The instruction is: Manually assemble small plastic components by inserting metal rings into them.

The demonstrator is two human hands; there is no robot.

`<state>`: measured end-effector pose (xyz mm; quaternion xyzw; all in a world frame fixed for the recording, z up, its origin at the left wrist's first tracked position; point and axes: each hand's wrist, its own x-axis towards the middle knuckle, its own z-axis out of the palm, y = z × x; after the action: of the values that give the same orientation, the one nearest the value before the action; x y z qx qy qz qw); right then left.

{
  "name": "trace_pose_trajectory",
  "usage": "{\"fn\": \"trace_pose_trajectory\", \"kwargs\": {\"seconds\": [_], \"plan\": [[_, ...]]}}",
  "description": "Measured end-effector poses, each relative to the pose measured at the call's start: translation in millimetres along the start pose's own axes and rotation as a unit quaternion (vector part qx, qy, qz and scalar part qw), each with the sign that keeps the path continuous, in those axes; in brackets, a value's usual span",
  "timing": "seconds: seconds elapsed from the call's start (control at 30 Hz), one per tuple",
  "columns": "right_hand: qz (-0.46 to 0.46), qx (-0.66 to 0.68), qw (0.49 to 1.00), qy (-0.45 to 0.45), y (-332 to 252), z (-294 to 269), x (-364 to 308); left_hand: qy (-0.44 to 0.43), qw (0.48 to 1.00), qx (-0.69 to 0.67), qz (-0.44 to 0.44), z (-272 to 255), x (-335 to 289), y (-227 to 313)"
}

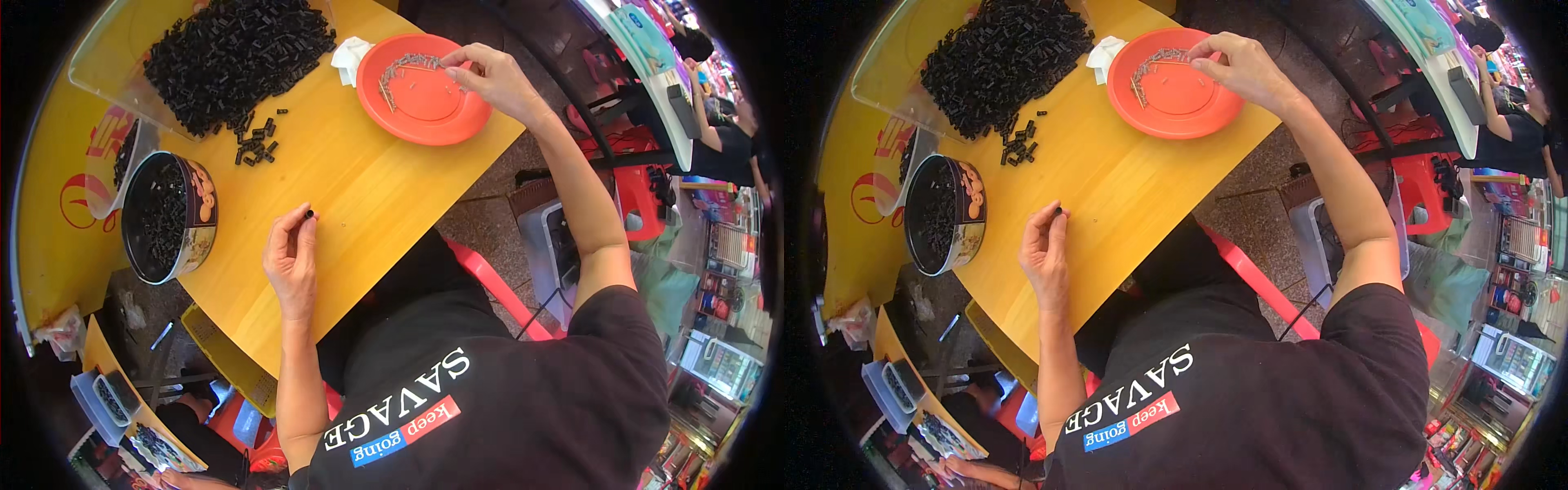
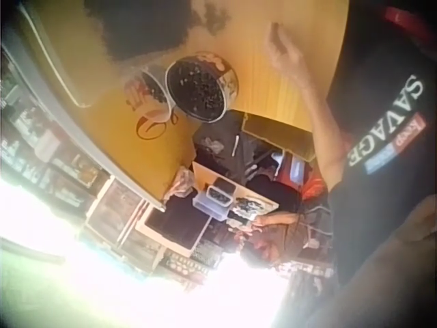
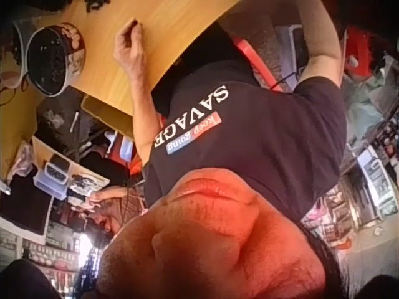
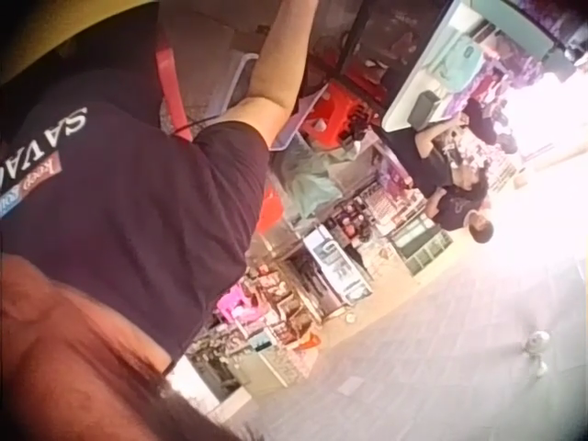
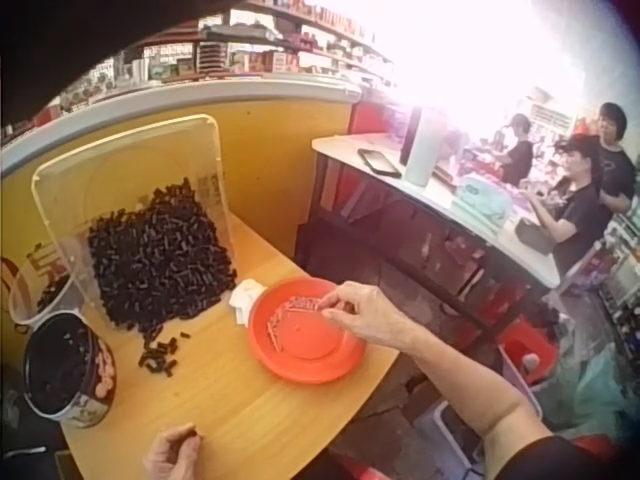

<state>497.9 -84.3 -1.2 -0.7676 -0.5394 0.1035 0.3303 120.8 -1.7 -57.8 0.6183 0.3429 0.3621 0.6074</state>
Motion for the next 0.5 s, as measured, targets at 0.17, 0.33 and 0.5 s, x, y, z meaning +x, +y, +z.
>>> {"fn": "trace_pose_trajectory", "kwargs": {"seconds": [0.17,0.33,0.5], "plan": [[-0.011,-0.066,0.997,-0.034,9,2,-4,-0.002,1.000,0.004,0.011,0,1,-3],[-0.010,-0.098,0.994,-0.037,0,13,1,-0.004,1.000,0.012,0.009,-1,1,-3],[-0.127,-0.089,0.988,-0.024,-11,39,17,-0.002,1.000,-0.002,0.015,0,1,-2]]}}
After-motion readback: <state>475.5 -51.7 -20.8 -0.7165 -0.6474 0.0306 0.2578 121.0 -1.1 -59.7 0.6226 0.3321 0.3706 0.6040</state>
